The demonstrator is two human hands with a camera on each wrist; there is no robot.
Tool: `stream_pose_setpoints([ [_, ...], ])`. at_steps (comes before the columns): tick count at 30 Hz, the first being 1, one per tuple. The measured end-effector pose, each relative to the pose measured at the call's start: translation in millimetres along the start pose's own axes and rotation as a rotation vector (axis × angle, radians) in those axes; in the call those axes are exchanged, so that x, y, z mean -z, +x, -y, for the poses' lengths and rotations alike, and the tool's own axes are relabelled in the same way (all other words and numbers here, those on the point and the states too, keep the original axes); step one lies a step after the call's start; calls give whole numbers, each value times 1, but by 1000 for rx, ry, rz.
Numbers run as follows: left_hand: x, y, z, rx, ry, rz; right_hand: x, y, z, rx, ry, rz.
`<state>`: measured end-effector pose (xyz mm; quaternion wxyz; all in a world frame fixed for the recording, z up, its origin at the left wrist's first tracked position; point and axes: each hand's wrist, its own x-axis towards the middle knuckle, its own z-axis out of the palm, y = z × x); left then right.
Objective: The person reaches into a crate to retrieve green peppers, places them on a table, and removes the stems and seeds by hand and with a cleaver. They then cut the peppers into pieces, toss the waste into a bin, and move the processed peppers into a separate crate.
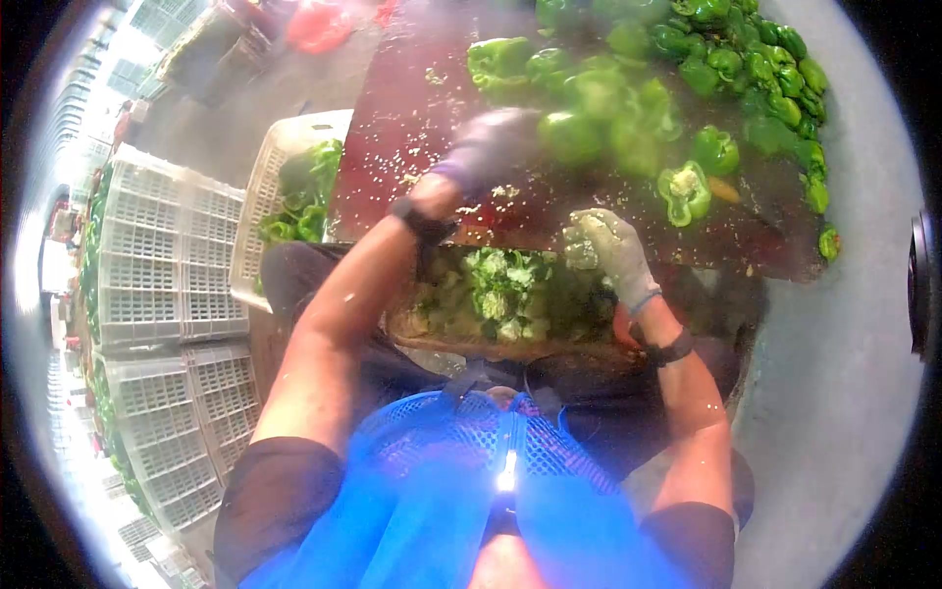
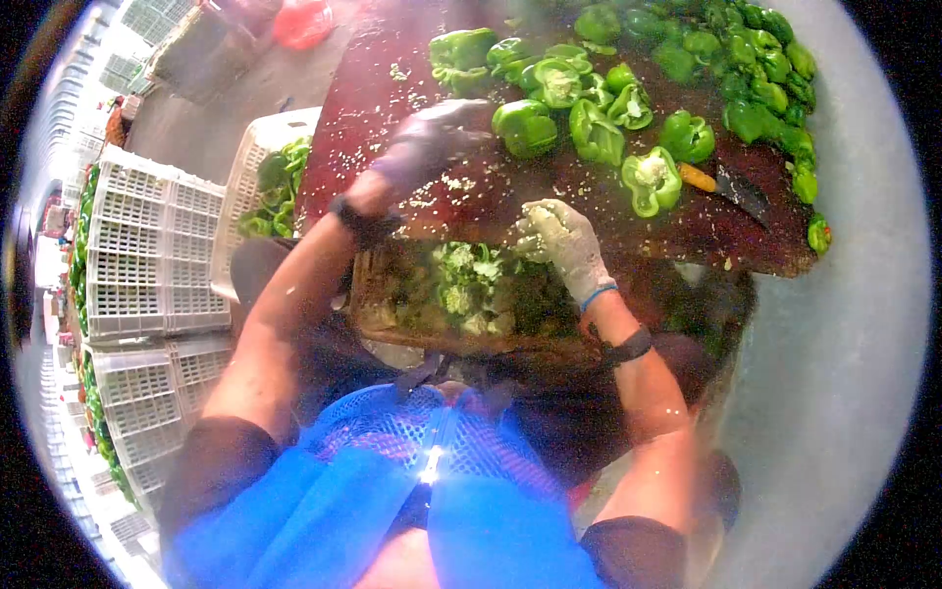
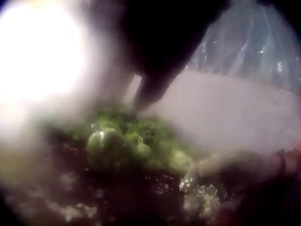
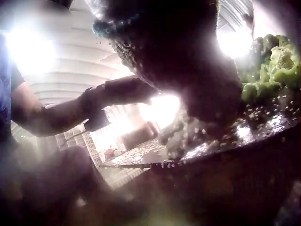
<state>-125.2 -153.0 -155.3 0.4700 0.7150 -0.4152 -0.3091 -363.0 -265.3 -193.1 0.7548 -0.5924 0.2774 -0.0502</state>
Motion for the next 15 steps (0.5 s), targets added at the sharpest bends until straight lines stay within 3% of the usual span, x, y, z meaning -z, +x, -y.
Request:
stream_pose_setpoints([
  [2, -32, 48, 0, -200, 758, 16, 1, 2, 10, -67, 76, -124],
  [4, -45, 85, 8, -144, 891, 111, 7, 7, 16, -10, 61, -144],
  [7, -53, 92, -22, 50, 892, 244, 11, 14, 24, -24, 131, -174],
  [10, -43, 72, -43, 168, 681, 273, 15, 24, 17, 6, 77, -191],
  [13, -43, 49, -24, 118, 491, 127, 9, 32, 15, -28, -78, -202],
  [15, -57, 33, -4, 267, 245, 104, 6, 30, 17, 22, -328, -211],
])
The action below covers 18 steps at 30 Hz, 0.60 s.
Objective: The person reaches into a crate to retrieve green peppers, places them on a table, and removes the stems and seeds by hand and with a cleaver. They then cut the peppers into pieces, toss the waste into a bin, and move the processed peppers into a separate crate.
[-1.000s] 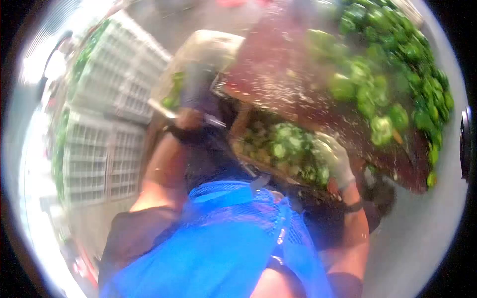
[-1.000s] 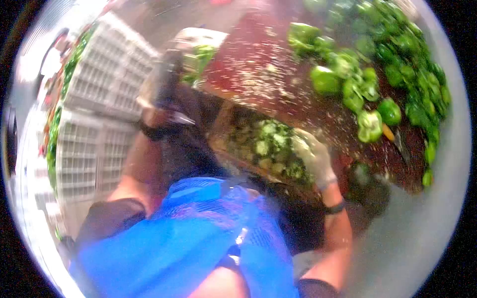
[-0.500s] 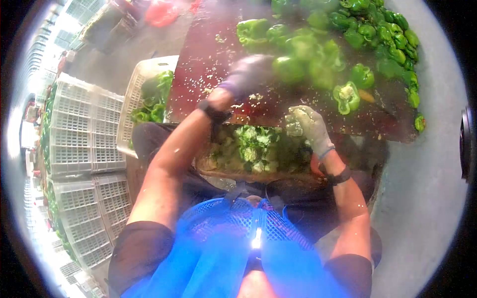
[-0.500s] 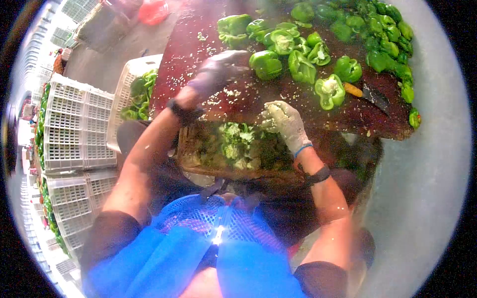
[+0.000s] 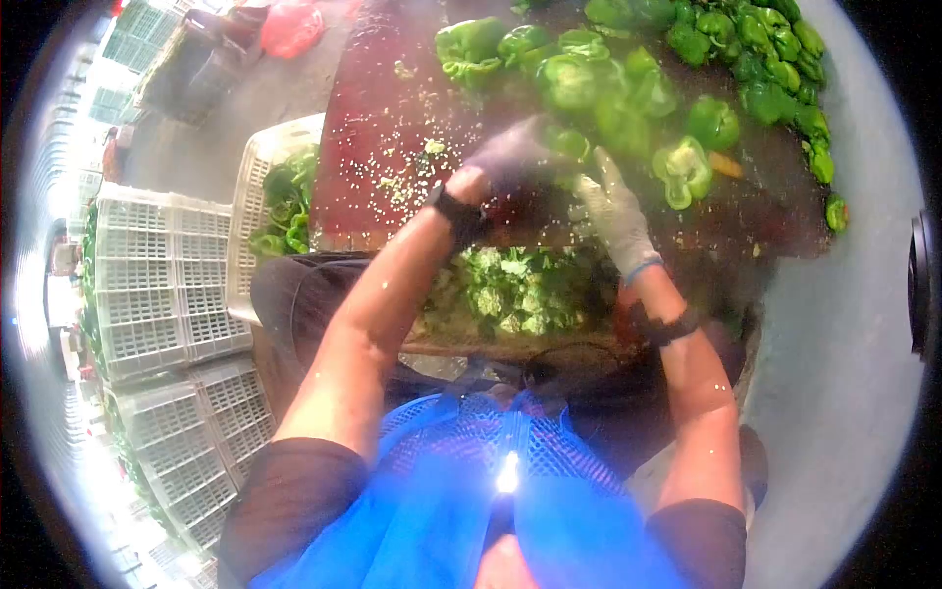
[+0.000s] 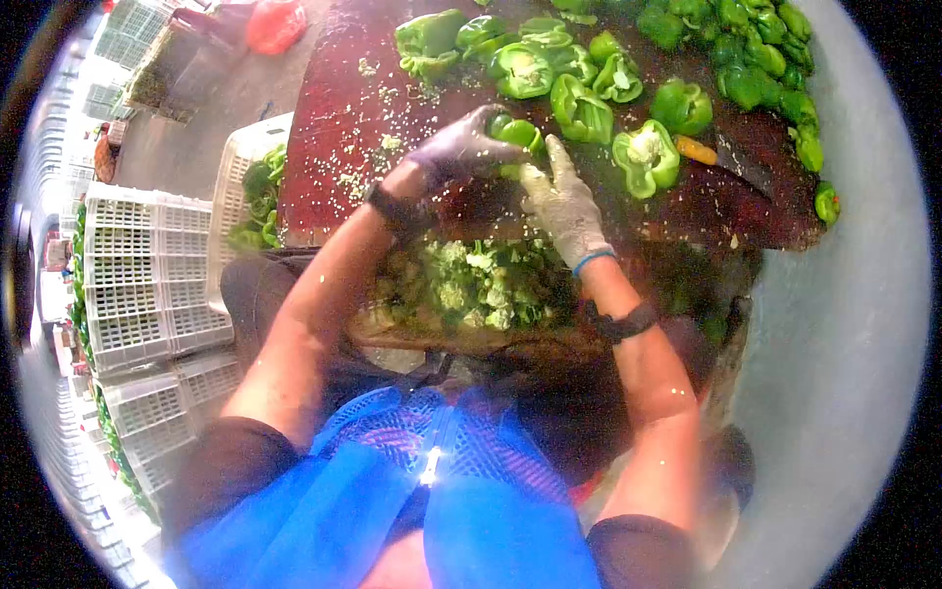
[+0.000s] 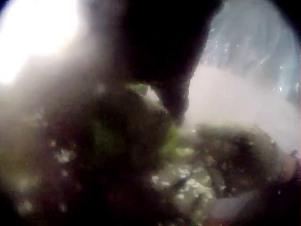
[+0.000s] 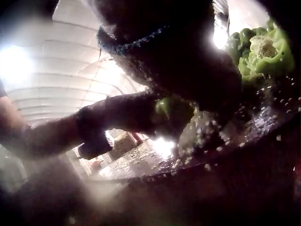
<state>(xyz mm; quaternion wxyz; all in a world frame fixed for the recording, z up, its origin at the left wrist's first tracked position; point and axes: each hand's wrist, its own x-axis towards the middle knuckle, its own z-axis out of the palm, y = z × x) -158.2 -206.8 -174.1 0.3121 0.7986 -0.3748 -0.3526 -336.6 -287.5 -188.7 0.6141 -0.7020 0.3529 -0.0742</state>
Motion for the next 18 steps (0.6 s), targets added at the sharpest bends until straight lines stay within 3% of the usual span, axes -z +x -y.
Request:
stream_pose_setpoints([
  [3, -20, -13, 15, 65, -261, -60, -3, 4, -16, 367, -526, -114],
  [7, -23, -25, 21, 82, -445, -56, -4, -10, -1, 437, -731, -96],
  [8, -21, -25, 18, 117, -442, -48, -5, -8, -6, 556, -754, -158],
  [11, -18, -20, 16, 77, -411, 9, -2, -12, 11, 480, -874, -137],
  [13, -21, -10, 26, 33, -383, 22, 3, -6, 6, 531, -898, -92],
  [15, -19, -13, 37, -236, -73, 3, 8, -5, 6, 531, -932, -51],
  [16, -14, -16, 27, -99, -151, -3, 11, -7, 13, 508, -952, -33],
  [18, -13, -12, 40, -81, -171, 4, 12, -4, 8, 508, -949, -30],
])
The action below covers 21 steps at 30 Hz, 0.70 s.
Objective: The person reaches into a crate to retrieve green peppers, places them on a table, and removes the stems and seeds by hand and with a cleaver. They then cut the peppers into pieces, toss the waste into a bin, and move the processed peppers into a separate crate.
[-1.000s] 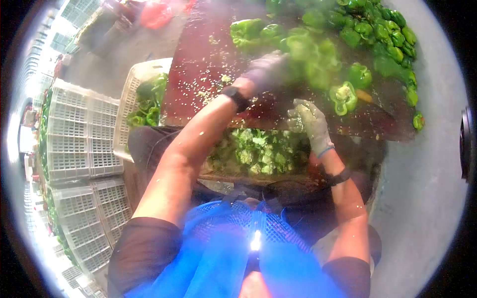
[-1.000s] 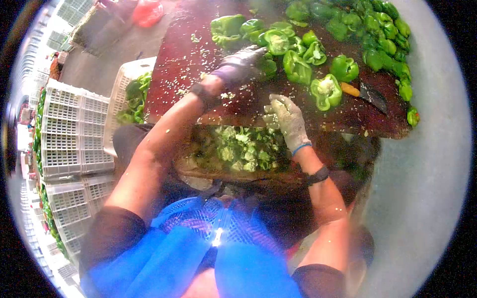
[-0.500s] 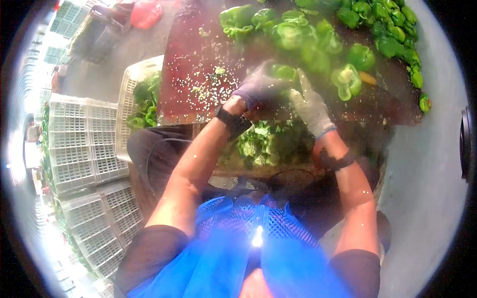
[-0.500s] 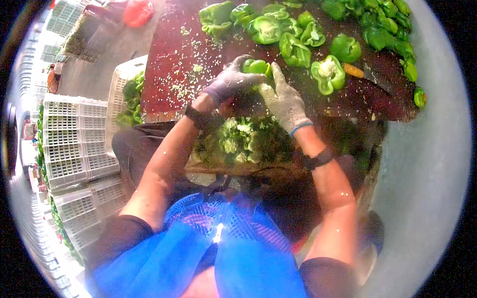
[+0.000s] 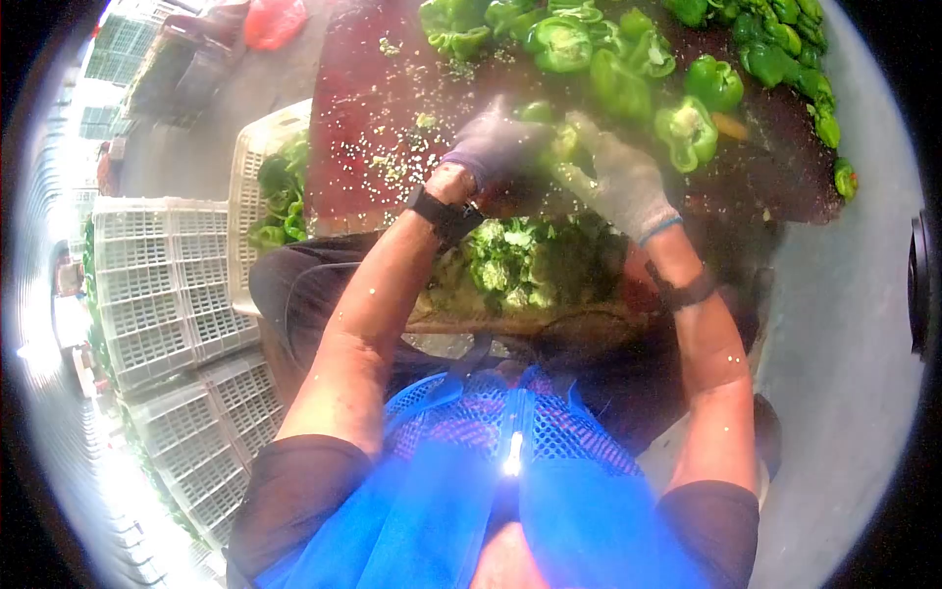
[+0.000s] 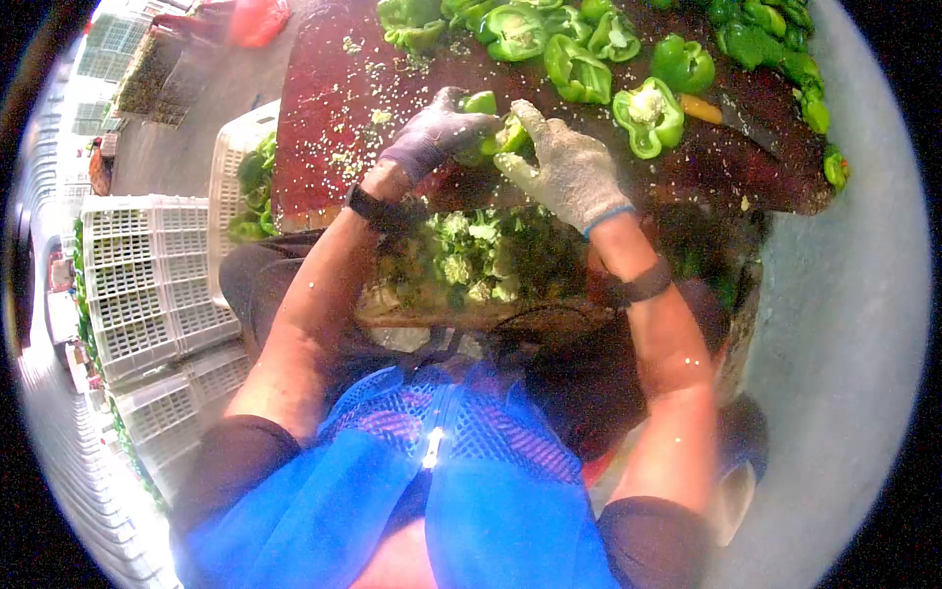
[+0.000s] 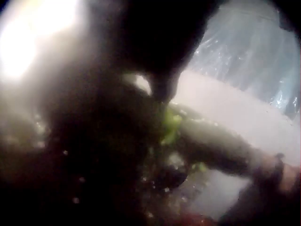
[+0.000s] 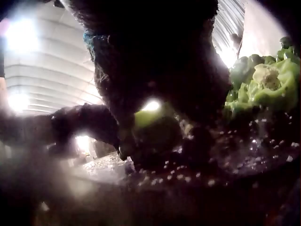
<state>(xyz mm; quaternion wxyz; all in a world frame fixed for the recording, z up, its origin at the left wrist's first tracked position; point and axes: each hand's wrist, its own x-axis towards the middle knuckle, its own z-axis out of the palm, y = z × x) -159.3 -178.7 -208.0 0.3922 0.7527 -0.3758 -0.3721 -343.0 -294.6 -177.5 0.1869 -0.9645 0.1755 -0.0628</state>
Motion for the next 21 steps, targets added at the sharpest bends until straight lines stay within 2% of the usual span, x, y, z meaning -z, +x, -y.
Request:
stream_pose_setpoints([
  [4, 3, -9, 9, 14, 86, -90, -20, -6, -11, 55, 70, -192],
  [5, 5, -13, 11, 18, 114, -123, -21, -6, -10, 54, 53, -183],
  [7, 10, -38, -28, 220, 24, -198, -20, -8, -6, 47, 21, -167],
  [8, 9, -46, -40, 296, 95, -290, -20, -9, -5, 60, 23, -177],
  [11, -4, -38, -3, 223, -126, -408, -21, -7, 1, 107, 39, -199],
  [12, -6, -36, -4, 279, -30, -463, -21, -6, 2, 127, 45, -199],
  [15, -11, -33, -5, 170, -569, -597, -21, -7, 9, 152, 84, -203],
  [16, -12, -29, 4, 30, -807, -545, -22, -7, 12, 152, 103, -203],
  [18, -13, -4, 49, -154, -640, -508, -30, -4, 10, 131, 133, -272],
  [21, -20, 7, 48, -231, -755, -405, -35, 2, 3, 103, 105, -342],
])
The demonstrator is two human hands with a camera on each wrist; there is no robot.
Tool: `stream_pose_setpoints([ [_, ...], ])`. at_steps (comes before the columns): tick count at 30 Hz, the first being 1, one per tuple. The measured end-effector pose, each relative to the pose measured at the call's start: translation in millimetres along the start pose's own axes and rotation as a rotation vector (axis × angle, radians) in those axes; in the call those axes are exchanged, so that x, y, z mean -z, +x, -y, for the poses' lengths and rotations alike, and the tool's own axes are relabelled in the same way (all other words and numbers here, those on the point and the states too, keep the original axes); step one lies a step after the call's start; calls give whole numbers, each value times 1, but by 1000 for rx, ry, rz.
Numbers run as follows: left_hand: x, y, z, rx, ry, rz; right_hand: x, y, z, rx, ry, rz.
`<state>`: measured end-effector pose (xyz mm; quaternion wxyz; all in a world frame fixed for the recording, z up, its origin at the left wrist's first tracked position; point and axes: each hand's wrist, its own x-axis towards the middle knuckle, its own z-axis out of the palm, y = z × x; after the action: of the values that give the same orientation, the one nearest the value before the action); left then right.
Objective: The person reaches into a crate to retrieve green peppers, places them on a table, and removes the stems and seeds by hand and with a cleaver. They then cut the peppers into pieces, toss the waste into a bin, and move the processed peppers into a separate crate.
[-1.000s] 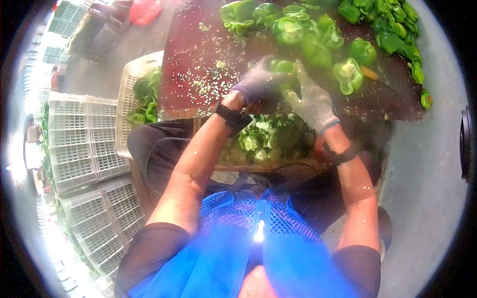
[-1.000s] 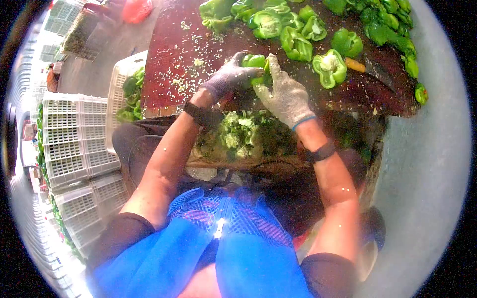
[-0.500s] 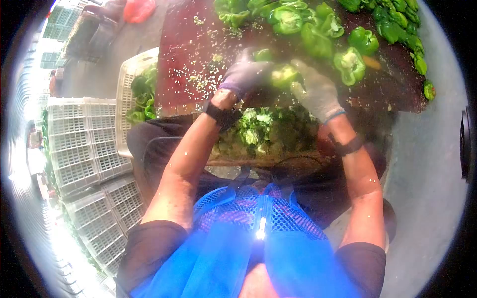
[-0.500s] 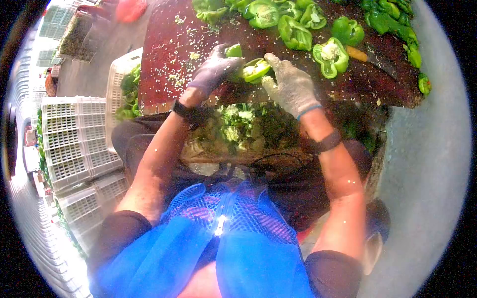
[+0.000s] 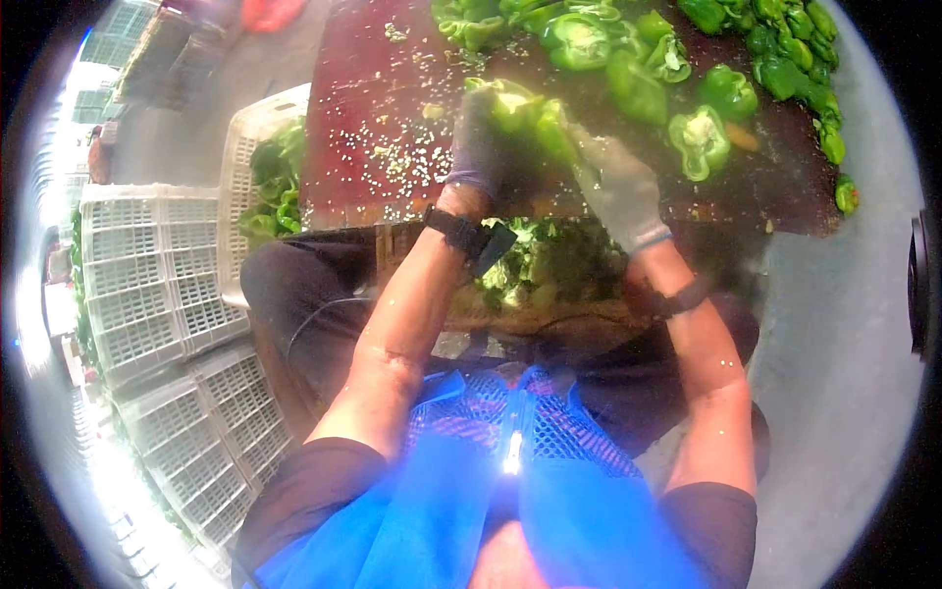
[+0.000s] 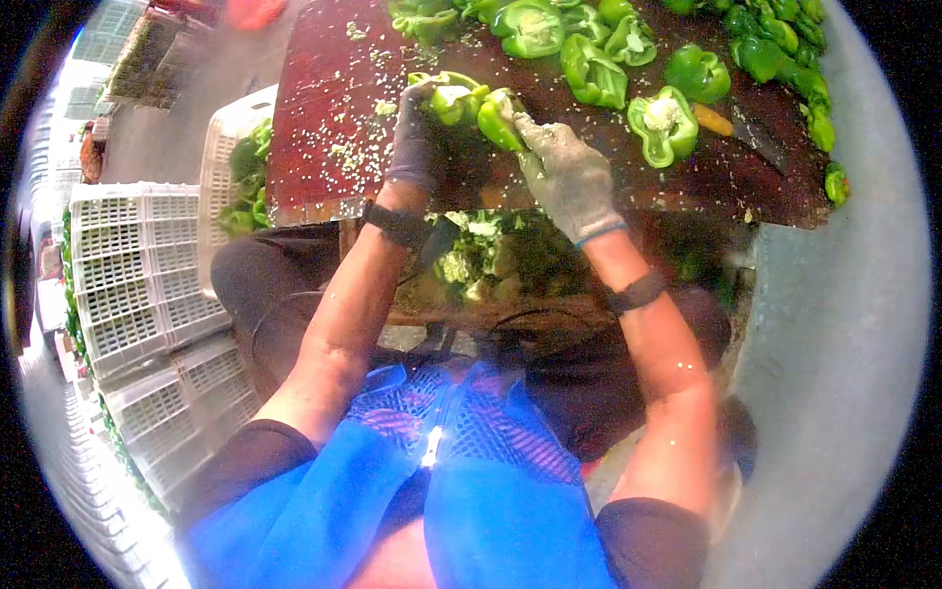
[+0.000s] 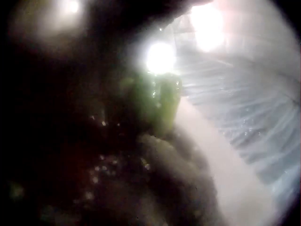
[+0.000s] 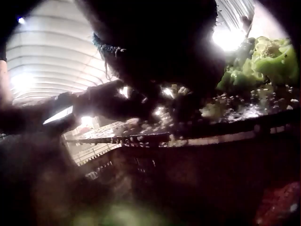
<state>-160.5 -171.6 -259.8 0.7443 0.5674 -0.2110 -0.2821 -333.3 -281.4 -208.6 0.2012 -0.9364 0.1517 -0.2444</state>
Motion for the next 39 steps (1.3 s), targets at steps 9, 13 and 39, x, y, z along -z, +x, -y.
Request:
stream_pose_setpoints([
  [9, 13, 8, -44, -52, 250, -80, 3, 4, 2, 26, -166, 54],
  [13, 10, -8, -88, -278, 967, -274, 2, 4, 5, 40, -202, 63],
  [39, 3, -13, -60, 121, 1534, 460, -26, 13, 21, -631, 840, 350],
])
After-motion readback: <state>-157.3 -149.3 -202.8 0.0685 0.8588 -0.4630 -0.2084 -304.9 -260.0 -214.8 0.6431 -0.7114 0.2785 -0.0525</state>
